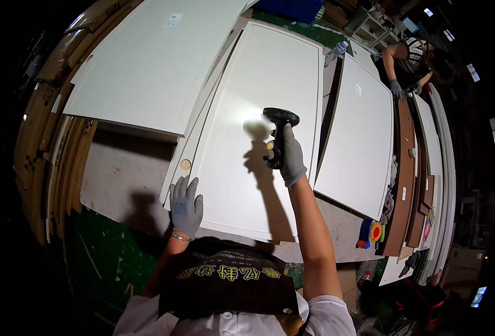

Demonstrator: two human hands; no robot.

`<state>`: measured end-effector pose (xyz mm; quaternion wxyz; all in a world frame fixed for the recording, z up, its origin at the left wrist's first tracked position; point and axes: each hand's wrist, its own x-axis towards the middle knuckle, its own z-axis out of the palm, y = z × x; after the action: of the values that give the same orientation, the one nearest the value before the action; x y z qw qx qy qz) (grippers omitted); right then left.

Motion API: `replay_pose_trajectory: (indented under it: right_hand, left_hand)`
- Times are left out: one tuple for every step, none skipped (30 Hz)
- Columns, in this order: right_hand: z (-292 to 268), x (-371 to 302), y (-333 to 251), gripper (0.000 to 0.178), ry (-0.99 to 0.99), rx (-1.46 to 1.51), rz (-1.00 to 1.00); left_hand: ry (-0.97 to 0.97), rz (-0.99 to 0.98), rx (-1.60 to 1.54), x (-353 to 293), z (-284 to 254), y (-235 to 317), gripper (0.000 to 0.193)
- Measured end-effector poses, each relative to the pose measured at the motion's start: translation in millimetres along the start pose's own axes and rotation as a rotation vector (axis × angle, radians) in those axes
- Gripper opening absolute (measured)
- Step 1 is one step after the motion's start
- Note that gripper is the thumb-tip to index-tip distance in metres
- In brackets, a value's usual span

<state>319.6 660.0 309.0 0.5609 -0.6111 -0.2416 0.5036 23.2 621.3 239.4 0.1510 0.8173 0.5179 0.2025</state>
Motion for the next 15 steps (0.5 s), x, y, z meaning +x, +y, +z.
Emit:
replay_pose_trajectory:
  right_hand:
    - [2,0,0,0.059,0.006,0.011,-0.001]
    - [2,1,1,0.059,0.013,0.031,0.009]
    - [-1,1,1,0.060,0.016,0.049,0.018]
    - [4,4,1,0.060,-0.008,0.066,0.029]
    - [9,2,-3,0.054,0.028,0.034,0.054]
    - [11,0,-4,0.055,0.016,0.003,0.076]
    - [12,1,-3,0.055,0.137,0.026,0.127]
    - [-6,10,13,0.057,0.101,-0.001,0.040]
    - [2,3,2,0.058,0.125,0.025,0.134]
    - [-8,16,14,0.061,0.060,0.054,-0.056]
    - [-5,11,15,0.061,0.091,0.091,0.027]
    - [-5,5,10,0.062,0.140,0.116,0.109]
    - [-9,1,7,0.065,0.120,0.122,0.075]
    - [-13,1,13,0.067,0.087,0.146,0.058]
    - [-18,-1,22,0.068,0.059,0.140,0.034]
  left_hand:
    - [-0.001,-0.001,-0.001,1,-1,-2,0.047]
    - [0.000,-0.004,-0.003,0,-2,-3,0.048]
    - [0.014,0.012,-0.010,0,0,-2,0.048]
    - [0.043,0.009,-0.004,-2,0,-4,0.048]
    - [0.077,-0.011,0.018,-4,0,-8,0.049]
    - [0.075,-0.060,-0.022,-10,7,-12,0.048]
    - [0.063,-0.044,-0.065,-8,6,-12,0.049]
    - [0.029,-0.034,-0.062,-6,3,-12,0.050]
    - [0.056,-0.030,-0.100,-6,3,-12,0.051]
    - [0.013,-0.043,-0.053,-4,2,-9,0.048]
    - [0.011,-0.029,-0.066,-4,-5,-10,0.046]
    - [0.006,-0.046,-0.077,-6,-8,-10,0.044]
    - [0.000,-0.037,-0.086,-5,-6,-11,0.044]
    - [-0.013,-0.038,-0.071,-8,-7,-13,0.044]
    - [-0.042,-0.056,-0.065,-15,-11,-14,0.045]
